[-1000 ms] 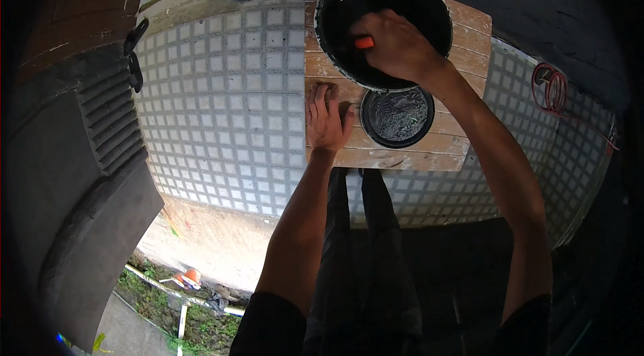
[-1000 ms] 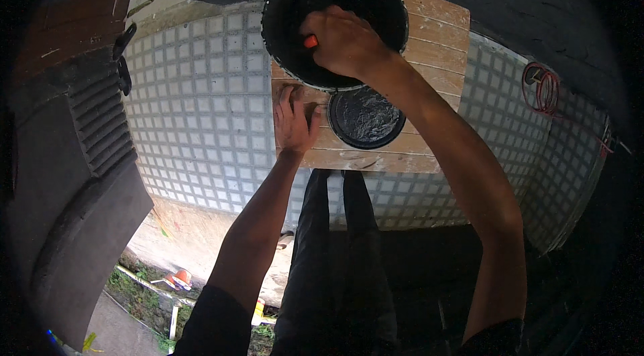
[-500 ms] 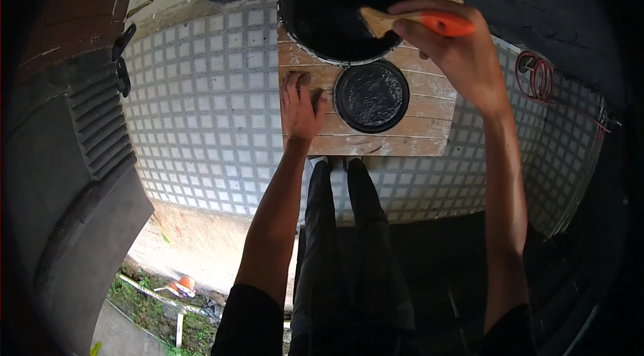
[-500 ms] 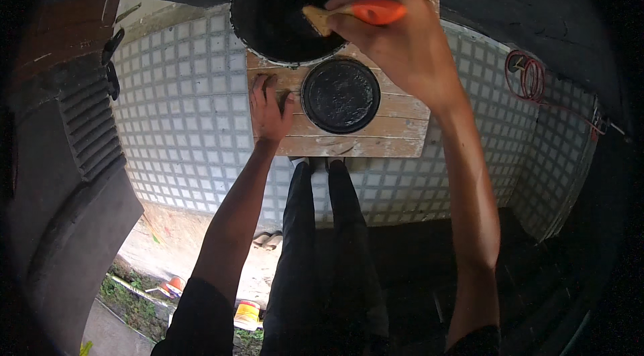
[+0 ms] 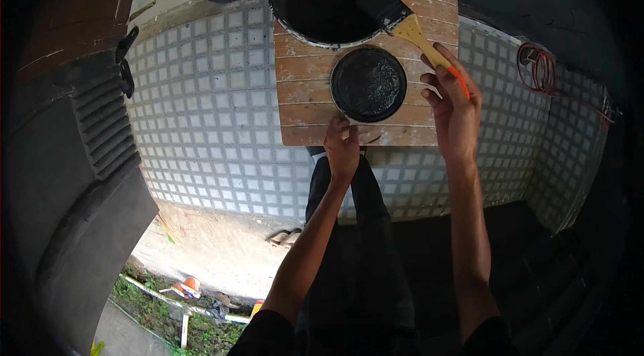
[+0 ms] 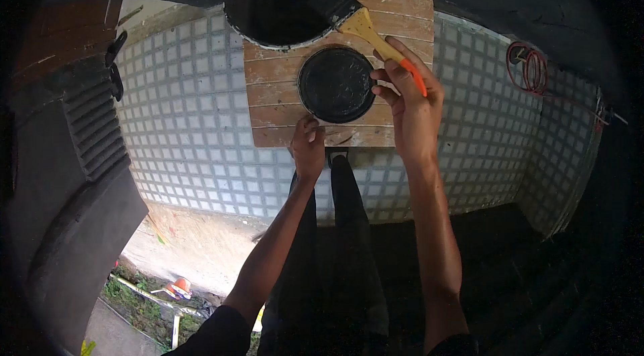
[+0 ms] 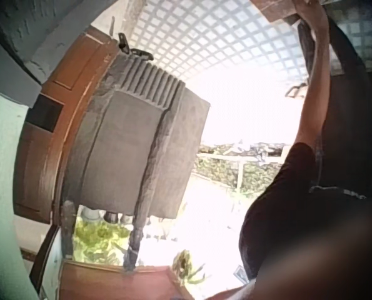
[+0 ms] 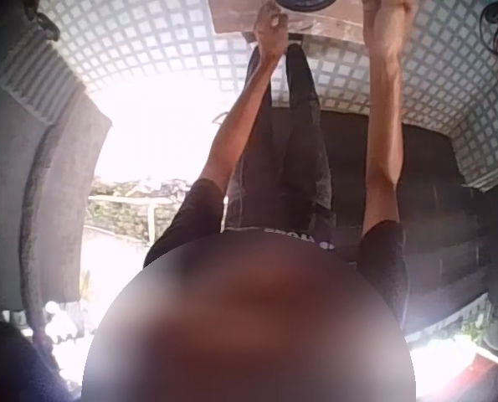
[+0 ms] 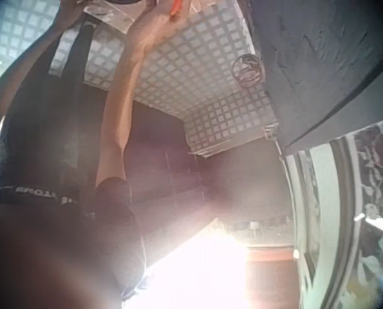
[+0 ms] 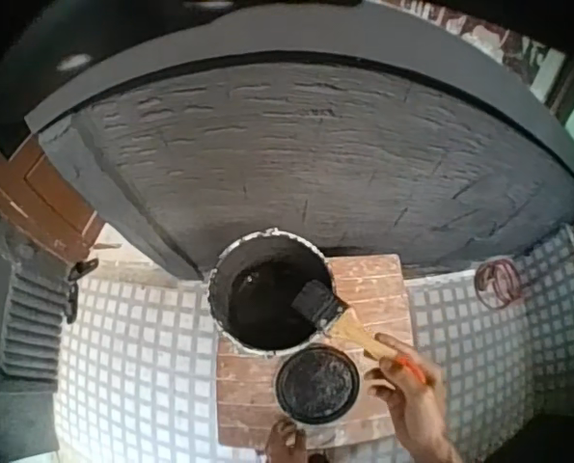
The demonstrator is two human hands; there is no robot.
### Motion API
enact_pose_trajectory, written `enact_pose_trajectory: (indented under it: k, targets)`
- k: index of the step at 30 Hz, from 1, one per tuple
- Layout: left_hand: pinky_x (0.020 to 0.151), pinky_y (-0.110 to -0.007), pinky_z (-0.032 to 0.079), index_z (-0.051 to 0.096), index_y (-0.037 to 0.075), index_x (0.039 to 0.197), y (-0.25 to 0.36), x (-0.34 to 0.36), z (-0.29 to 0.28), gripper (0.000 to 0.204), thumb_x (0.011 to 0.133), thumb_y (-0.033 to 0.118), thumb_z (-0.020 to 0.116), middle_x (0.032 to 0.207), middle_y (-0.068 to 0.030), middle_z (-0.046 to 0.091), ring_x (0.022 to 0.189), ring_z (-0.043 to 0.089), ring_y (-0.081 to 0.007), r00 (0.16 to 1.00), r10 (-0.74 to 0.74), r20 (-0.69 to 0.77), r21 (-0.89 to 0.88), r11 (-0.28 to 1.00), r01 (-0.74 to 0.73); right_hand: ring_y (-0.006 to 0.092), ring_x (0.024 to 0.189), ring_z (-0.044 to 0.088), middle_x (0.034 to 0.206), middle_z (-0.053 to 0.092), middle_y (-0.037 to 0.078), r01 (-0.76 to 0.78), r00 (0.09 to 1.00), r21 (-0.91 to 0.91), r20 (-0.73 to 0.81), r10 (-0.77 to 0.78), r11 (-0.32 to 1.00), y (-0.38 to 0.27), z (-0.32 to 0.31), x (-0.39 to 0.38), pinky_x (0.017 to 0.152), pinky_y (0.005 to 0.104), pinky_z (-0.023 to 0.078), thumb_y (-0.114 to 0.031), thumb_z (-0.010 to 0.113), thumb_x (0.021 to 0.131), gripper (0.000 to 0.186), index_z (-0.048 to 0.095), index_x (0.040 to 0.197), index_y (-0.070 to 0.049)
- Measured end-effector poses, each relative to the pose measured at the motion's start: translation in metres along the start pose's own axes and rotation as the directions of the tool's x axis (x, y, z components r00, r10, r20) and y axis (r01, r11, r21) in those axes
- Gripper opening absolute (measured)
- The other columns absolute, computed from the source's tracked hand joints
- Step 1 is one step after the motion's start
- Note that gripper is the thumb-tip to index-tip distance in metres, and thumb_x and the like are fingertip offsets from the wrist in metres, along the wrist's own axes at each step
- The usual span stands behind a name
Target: Painting the underside of a ceiling structure with black paint.
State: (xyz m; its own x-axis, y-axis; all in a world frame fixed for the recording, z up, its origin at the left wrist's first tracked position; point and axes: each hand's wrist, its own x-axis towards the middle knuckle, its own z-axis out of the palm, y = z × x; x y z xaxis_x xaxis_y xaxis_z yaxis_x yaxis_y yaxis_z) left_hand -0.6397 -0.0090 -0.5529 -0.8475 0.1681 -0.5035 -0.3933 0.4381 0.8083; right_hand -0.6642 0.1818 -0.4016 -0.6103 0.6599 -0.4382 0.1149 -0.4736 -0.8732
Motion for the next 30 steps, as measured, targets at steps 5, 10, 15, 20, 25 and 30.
enact_pose_trajectory:
  k: [5,10,15,20,25,30]
  targets:
    - [0.073,-0.034,0.052,0.057,-0.003,0.101,-0.013,0.023,0.022,0.022,0.084,0.008,0.067,0.085,-0.0145,0.068,0.083,0.068,-0.0232,0.966,-0.218,-0.142,-0.096,0.974,0.205,0.013,0.081,0.066,0.096,0.069,0.009,0.01,0.992,-0.202,-0.121,-0.035,0.979,0.009,0.005,-0.014,0.067,0.0254,0.053,-0.015,0.065,0.092,0.04,0.059,0.128,0.002]
    - [0.07,-0.03,0.053,0.058,0.0,0.099,-0.031,0.031,0.025,0.021,0.087,0.013,0.068,0.09,-0.0069,0.062,0.079,0.064,-0.0155,0.966,-0.257,0.004,-0.207,0.945,0.252,0.011,0.073,0.064,0.092,0.069,0.009,-0.064,0.997,-0.293,-0.063,0.048,0.954,0.008,0.007,-0.016,0.061,0.0239,0.051,-0.012,0.064,0.091,0.038,0.061,0.126,0.002]
    - [0.072,-0.03,0.054,0.057,0.002,0.1,-0.029,0.035,0.017,0.018,0.089,0.011,0.066,0.094,-0.0075,0.061,0.084,0.063,-0.0155,0.943,-0.292,0.157,-0.367,0.87,0.33,0.0092,0.066,0.058,0.086,0.067,0.007,-0.105,0.992,-0.382,0.027,0.124,0.918,0.0,0.014,-0.013,0.056,0.0241,0.046,-0.009,0.06,0.09,0.038,0.061,0.125,0.003]
    - [0.086,-0.035,0.053,0.056,0.003,0.105,-0.01,0.027,0.007,0.021,0.094,0.021,0.058,0.1,-0.0096,0.062,0.096,0.065,-0.0212,0.906,-0.31,0.288,-0.499,0.759,0.418,0.0105,0.065,0.056,0.079,0.062,0.006,-0.045,0.997,-0.579,0.029,0.076,0.814,-0.013,0.015,-0.016,0.057,0.0263,0.044,-0.01,0.057,0.089,0.037,0.063,0.123,0.004]
    - [0.098,-0.043,0.048,0.055,0.003,0.108,-0.019,0.035,-0.008,0.036,0.098,0.037,0.048,0.108,-0.0133,0.064,0.107,0.065,-0.029,0.823,-0.31,0.476,-0.559,0.615,0.556,0.0187,0.068,0.061,0.079,0.064,0.013,0.289,0.955,-0.743,0.175,-0.241,0.604,-0.038,0.028,-0.01,0.065,0.0322,0.047,-0.007,0.056,0.088,0.035,0.063,0.121,0.003]
    - [0.099,-0.043,0.048,0.058,0.003,0.112,-0.029,0.044,-0.012,0.044,0.098,0.043,0.046,0.113,-0.019,0.067,0.108,0.065,-0.0314,0.794,-0.315,0.52,-0.465,0.675,0.572,0.025,0.071,0.064,0.083,0.065,0.021,0.438,0.881,-0.844,0.332,-0.338,0.311,-0.063,0.042,-0.009,0.068,0.0358,0.048,-0.003,0.056,0.087,0.033,0.064,0.119,0.002]
